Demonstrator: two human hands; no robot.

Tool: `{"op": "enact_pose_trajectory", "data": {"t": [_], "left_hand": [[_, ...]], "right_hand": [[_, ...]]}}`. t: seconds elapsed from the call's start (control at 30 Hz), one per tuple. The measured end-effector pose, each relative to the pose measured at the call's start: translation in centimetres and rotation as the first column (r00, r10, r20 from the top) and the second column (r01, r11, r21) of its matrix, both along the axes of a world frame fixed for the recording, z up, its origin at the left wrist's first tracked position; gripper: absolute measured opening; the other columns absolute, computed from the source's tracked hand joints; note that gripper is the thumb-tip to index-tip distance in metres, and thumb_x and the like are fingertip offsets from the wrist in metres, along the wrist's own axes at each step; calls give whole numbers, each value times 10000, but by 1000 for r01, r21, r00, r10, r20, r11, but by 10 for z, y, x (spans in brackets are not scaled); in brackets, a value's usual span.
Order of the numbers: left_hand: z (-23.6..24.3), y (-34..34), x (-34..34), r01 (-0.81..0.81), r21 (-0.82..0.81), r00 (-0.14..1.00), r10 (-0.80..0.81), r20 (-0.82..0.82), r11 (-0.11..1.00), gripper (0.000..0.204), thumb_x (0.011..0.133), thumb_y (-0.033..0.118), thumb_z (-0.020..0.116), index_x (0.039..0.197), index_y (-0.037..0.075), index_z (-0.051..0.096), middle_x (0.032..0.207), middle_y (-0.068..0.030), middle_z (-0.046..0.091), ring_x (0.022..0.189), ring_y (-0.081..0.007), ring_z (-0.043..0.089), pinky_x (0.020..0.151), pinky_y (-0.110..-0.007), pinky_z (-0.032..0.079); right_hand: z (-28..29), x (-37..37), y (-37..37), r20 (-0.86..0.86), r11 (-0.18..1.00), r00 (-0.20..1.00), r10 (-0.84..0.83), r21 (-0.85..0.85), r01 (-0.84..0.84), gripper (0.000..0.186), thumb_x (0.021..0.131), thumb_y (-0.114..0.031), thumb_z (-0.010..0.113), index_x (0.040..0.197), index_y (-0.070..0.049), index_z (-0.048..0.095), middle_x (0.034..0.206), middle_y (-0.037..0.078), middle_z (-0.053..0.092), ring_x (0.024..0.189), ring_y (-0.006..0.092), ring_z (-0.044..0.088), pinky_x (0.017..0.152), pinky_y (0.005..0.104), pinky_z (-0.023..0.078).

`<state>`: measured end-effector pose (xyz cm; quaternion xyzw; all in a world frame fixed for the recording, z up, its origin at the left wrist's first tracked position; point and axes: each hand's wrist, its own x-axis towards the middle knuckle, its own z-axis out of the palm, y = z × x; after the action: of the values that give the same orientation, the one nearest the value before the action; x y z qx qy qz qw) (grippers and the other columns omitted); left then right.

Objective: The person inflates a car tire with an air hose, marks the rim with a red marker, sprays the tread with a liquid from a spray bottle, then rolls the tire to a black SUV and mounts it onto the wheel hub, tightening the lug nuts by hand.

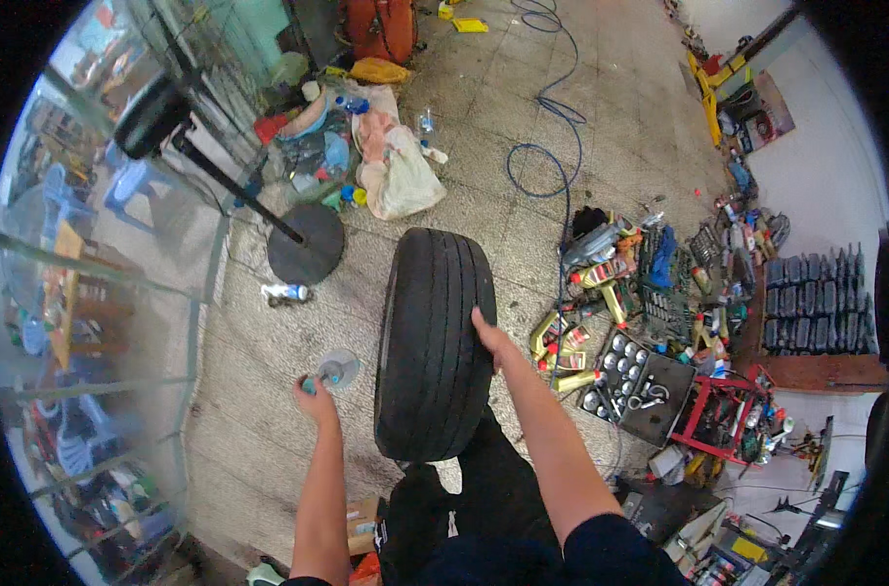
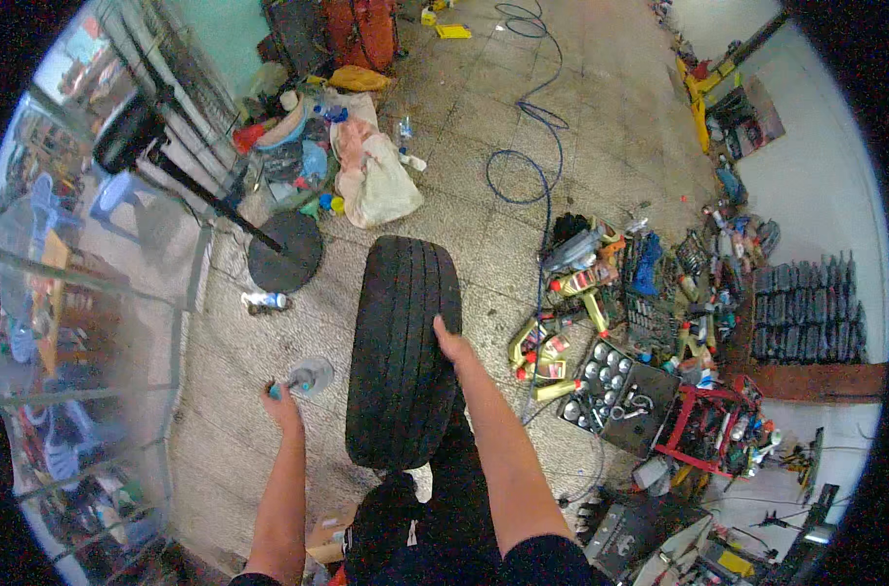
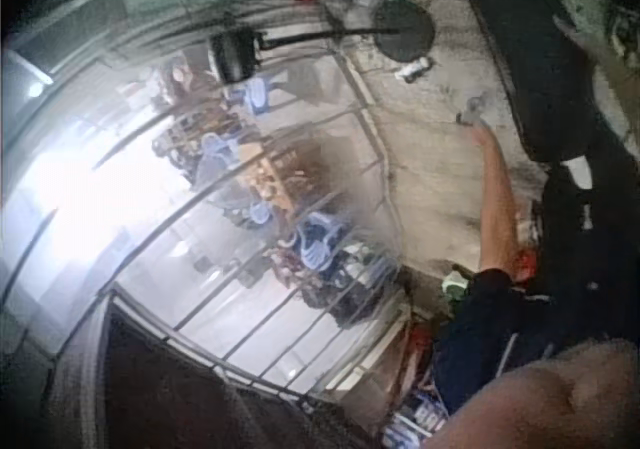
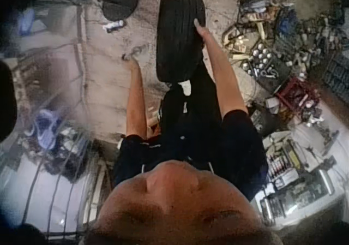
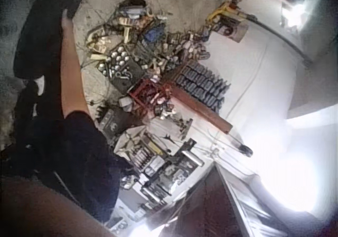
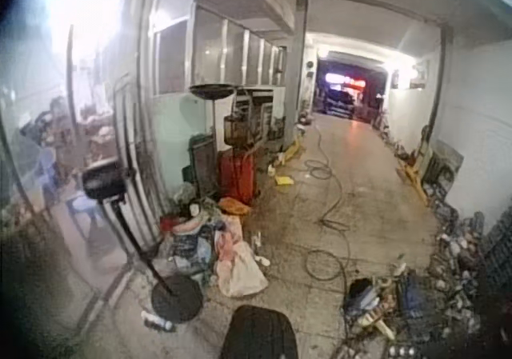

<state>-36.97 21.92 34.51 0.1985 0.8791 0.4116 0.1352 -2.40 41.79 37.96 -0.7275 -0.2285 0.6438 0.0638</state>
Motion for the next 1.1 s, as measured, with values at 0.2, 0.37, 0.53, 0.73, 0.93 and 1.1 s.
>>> {"op": "enact_pose_trajectory", "data": {"t": [0.2,0.37,0.53,0.73,0.93,1.1], "left_hand": [[77,-56,-41,-146,-83,988,140,-71,986,333,917,187,630,1163,-21,545,1013,-144,593,929,-289,563,833,-399,456],[139,-45,-47,-294,22,953,291,88,956,329,925,179,613,1202,32,513,854,-35,508,653,-105,450,583,-280,410],[138,-27,-39,-231,-82,968,238,84,970,296,905,134,595,1175,46,513,874,-42,516,658,-115,457,575,-294,413],[78,-38,-37,-161,-270,965,209,158,949,317,851,100,632,1137,14,527,967,-94,514,694,-141,479,584,-319,419],[67,-6,-5,-285,-495,916,385,111,821,299,818,56,647,1091,14,535,776,-73,546,584,-141,495,497,-318,398],[73,107,2,-175,-555,895,367,255,813,270,831,58,630,1083,33,534,782,-83,542,546,-139,462,473,-329,380]], "right_hand": [[-5,41,59,-337,833,936,98,543,108,889,817,-529,718,1408,24,350,1319,195,540,1186,301,544,1018,409,427],[-17,21,-58,-59,770,994,96,637,-36,1107,785,-197,773,1501,55,-33,1507,272,243,1396,374,302,1135,405,270],[-45,40,114,-92,532,990,-103,836,133,855,815,-188,755,1424,48,203,1378,268,418,1248,356,454,1066,410,346],[-23,73,379,203,721,979,32,673,-163,1008,779,-467,779,1421,93,241,1362,273,474,1231,344,522,1031,407,427],[-31,-1,302,129,530,991,38,838,-129,1054,829,-366,737,1512,35,41,1499,287,269,1356,428,351,1113,457,302],[-33,22,463,-8,561,994,-111,825,69,952,900,-349,662,1520,20,41,1496,276,289,1336,416,383,1100,444,319]]}}
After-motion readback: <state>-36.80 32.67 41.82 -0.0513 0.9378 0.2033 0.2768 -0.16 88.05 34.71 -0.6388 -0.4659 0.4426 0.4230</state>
